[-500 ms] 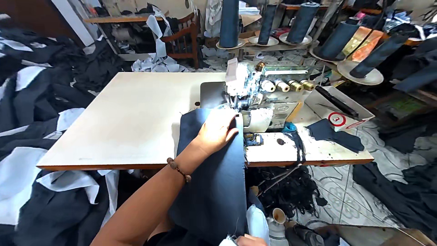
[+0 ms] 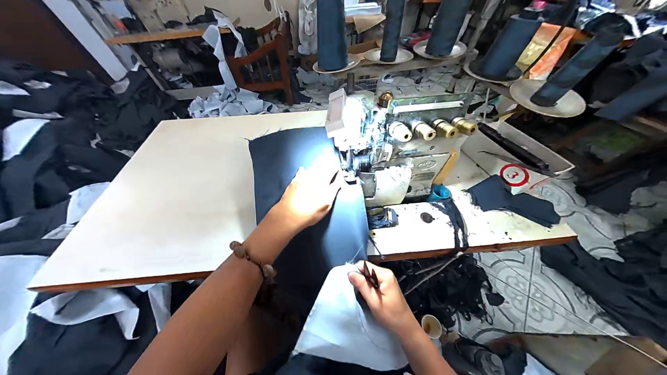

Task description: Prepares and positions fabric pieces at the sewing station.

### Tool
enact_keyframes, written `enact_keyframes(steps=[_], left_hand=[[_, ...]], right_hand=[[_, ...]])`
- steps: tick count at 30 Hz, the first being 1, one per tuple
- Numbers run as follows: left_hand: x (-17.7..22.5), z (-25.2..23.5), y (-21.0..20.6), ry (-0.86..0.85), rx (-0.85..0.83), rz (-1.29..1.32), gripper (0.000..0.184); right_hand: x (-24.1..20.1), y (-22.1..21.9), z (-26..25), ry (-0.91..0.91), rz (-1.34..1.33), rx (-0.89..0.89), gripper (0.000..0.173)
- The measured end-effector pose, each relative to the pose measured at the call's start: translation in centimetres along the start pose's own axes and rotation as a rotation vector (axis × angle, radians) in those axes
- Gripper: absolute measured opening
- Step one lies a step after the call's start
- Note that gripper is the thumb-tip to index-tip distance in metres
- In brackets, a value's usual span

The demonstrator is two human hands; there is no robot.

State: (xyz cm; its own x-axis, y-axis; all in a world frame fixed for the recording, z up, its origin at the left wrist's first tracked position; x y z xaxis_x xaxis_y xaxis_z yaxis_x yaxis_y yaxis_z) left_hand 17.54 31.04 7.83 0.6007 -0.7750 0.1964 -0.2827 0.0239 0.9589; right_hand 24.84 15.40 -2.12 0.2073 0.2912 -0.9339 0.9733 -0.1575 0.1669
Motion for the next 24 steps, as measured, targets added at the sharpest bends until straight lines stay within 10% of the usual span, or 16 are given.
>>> enact_keyframes(steps=[10,14,20,24], left_hand=[[-6.3,-6.1,-0.7,0.157,-0.07,0.023,0.052],[-6.0,-4.6,2.9,0.065,0.345,0.169,0.034],[-0.4,12.6,2.4,-0.061,0.711,0.264,0.026],[-3.5,29.2,-10.4,0.401,0.626,0.509,0.061]], right_hand=[[2.4,-0.7,-8.2,-0.399,-0.141,0.012,0.018],[2.7,-0.5,-9.6,-0.391,-0.098,0.059,0.016],[1.3,-0.5,-0.4,-0.36,-0.37,-0.11,0.009],[6.2,-2.4,12.4,-0.62,-0.554,-0.251,0.012]])
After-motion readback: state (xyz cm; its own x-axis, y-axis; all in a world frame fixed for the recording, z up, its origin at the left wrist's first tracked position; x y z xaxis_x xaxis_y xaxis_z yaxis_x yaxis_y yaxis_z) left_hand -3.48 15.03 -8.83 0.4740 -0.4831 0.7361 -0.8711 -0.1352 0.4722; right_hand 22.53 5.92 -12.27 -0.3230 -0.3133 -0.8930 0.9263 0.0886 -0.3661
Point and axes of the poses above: each hand's wrist, its own z-axis away from the middle knuckle, its own y-axis out of the back of the hand, x = y × z, the point moved 10 cm from there along -z, towards the middle knuckle, and after that the axes turned 6 degrees about -y, right-handed, at the moved point
